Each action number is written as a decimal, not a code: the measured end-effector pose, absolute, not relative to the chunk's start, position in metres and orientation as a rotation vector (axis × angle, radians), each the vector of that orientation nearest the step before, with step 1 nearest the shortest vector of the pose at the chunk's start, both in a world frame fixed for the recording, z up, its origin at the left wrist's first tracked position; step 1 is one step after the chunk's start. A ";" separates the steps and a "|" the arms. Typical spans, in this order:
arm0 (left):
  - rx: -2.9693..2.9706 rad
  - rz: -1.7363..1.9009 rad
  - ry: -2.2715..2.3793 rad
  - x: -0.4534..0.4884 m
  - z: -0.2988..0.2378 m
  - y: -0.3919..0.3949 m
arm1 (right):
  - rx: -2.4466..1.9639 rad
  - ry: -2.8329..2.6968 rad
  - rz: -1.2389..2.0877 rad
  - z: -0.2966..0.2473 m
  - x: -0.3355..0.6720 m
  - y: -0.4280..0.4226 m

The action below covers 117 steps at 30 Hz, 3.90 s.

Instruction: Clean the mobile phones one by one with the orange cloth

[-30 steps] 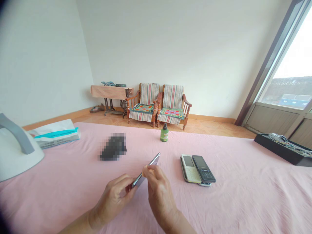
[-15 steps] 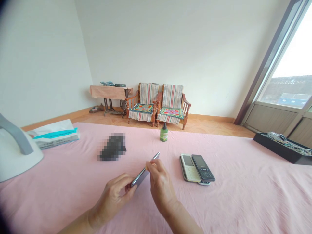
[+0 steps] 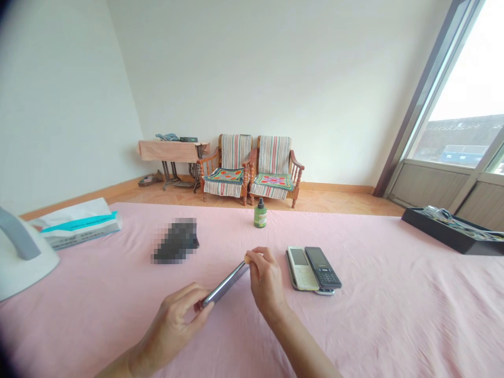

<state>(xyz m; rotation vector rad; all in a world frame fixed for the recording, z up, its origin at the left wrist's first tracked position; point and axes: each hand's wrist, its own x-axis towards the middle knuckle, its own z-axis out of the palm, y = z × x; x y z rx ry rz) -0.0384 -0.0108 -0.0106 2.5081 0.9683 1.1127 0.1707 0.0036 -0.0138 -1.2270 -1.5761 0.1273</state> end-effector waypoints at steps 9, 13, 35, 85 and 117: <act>2.442 1.150 1.089 -0.040 -0.014 -0.006 | -1.392 -1.276 0.337 -0.018 0.171 0.026; 2.463 1.176 1.113 -0.041 -0.017 -0.003 | -1.454 -1.284 0.396 -0.025 0.178 0.040; 2.404 1.070 1.195 -0.043 -0.022 0.001 | -1.610 -1.594 0.315 -0.032 0.185 0.038; 1.597 0.841 1.091 -0.032 -0.008 -0.005 | -1.525 -1.446 0.196 -0.026 0.179 0.026; 0.650 0.826 1.142 -0.026 -0.007 -0.010 | -1.517 -1.387 0.314 -0.028 0.182 0.008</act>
